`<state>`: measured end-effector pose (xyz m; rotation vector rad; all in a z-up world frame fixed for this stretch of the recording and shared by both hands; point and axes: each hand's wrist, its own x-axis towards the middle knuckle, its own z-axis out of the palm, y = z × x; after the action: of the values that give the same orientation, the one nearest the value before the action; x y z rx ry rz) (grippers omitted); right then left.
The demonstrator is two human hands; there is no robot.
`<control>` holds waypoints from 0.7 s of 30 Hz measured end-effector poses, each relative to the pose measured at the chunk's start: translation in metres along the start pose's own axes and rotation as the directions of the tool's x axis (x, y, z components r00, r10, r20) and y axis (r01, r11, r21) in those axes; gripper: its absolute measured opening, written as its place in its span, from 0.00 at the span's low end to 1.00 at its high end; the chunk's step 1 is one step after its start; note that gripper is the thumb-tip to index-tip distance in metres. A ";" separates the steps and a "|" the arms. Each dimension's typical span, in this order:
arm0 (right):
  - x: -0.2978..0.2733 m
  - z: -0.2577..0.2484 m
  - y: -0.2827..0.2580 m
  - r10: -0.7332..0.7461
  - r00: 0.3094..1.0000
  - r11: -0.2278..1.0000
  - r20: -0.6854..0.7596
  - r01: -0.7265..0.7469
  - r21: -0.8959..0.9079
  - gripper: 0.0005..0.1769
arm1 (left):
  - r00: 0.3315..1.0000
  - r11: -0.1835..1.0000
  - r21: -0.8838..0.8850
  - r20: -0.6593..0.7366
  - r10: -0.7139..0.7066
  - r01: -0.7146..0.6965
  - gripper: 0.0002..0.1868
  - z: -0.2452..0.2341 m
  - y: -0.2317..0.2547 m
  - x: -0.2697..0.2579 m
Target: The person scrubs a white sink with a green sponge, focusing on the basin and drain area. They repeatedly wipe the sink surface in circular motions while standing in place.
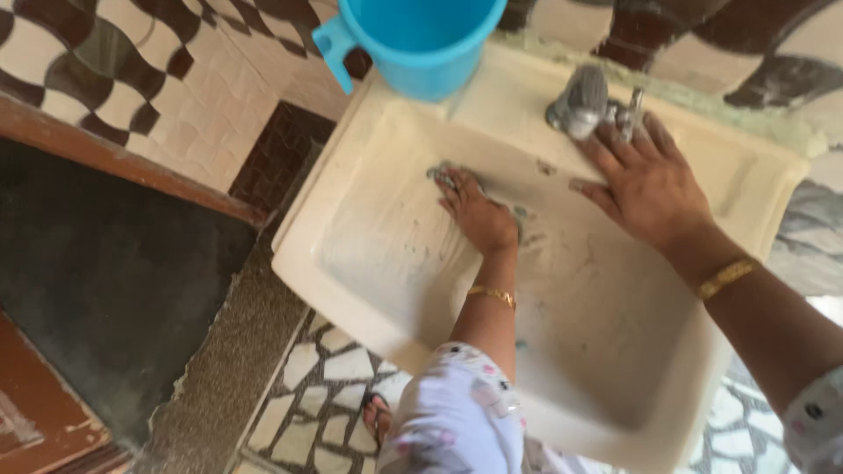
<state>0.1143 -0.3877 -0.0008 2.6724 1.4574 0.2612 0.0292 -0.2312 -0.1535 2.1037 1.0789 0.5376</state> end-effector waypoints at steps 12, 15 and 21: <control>-0.035 -0.024 0.024 -0.019 0.999 0.997 0.039 0.016 0.081 0.47 | 0.931 0.947 0.163 0.288 0.223 -0.277 0.38 0.029 0.034 -0.113; -0.037 -0.017 0.026 -0.011 1.000 0.982 -0.024 0.015 0.188 0.48 | 0.987 0.999 0.029 0.159 0.037 -0.042 0.40 0.026 0.029 -0.071; -0.040 -0.019 0.024 -0.004 1.000 0.982 -0.019 0.007 0.190 0.47 | 0.998 0.807 -0.590 0.068 0.018 0.026 0.46 0.021 0.083 -0.093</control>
<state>0.1087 -0.4344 0.0174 2.8199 1.5696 0.1545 0.0336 -0.3494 -0.1097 1.5513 0.7433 0.6890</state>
